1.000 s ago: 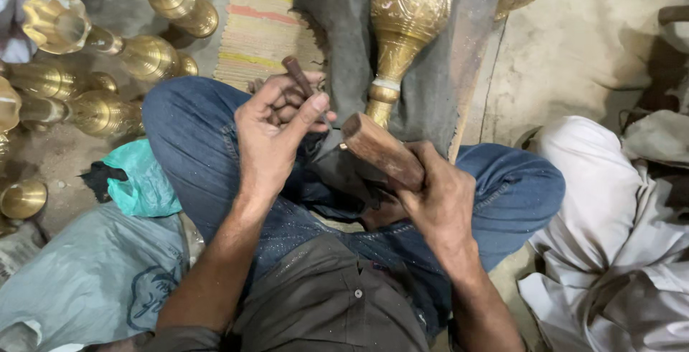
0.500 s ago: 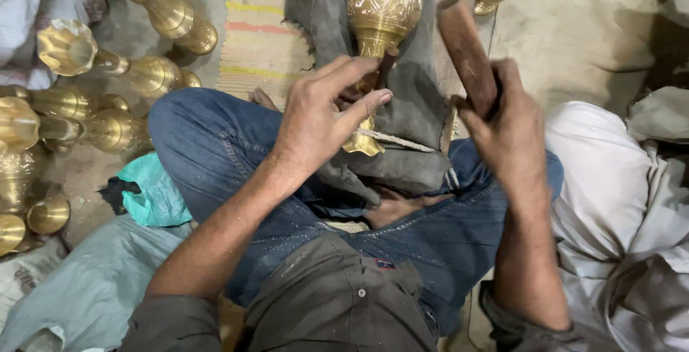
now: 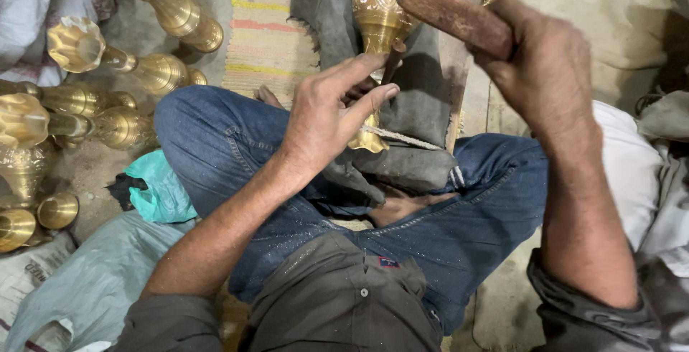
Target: The person sits cross-legged on the floor with a brass vase held against a sandbag on their lap. They hold a chisel against the vase's surface and repeatedly strike it with a wooden mallet, repositioning the chisel around the vase's fluted base as they work.
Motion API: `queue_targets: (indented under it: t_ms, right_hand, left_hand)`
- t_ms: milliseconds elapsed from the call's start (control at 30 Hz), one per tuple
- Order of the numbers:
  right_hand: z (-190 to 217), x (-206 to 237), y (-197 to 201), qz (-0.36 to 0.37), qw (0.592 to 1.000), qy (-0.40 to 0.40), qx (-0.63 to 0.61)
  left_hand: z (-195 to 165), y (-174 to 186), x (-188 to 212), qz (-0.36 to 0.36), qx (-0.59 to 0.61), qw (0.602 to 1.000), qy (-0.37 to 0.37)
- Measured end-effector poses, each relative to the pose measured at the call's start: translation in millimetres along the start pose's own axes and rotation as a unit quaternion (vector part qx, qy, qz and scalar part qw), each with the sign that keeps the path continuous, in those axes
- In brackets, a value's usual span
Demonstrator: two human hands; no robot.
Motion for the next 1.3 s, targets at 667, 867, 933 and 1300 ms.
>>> queue_targets:
  t_ms: [667,867,933,1300]
  right_hand:
    - [34.6,-9.1,7.7,0.077,0.996,0.013,0.035]
    - [21.9,-7.4,-2.1,0.105,0.994,-0.016,0.01]
    - [17.4,-5.8,-3.5,0.109,0.994,-0.026,0.01]
    - [17.8,-7.5,7.1,0.018,0.979,-0.065,-0.194]
  left_hand:
    - [5.8,-2.6,-2.5,0.035,0.048,0.997,0.052]
    - [9.1,-7.0,-0.1,0.044,0.033,0.997,0.053]
    - [11.1,-10.3,-0.3,0.06,0.01,0.996,0.058]
    - [2.4,2.8,-0.8,0.021,0.043,0.999,0.015]
Point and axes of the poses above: each hand's wrist, its own x-axis away from the middle knuckle, its own y-axis out of the back of the hand, z = x × y, the point moved 9 cm from there along -x, towards the middle knuckle, and after that the axes turned 12 degrees about -x, right-handed, at the moved point
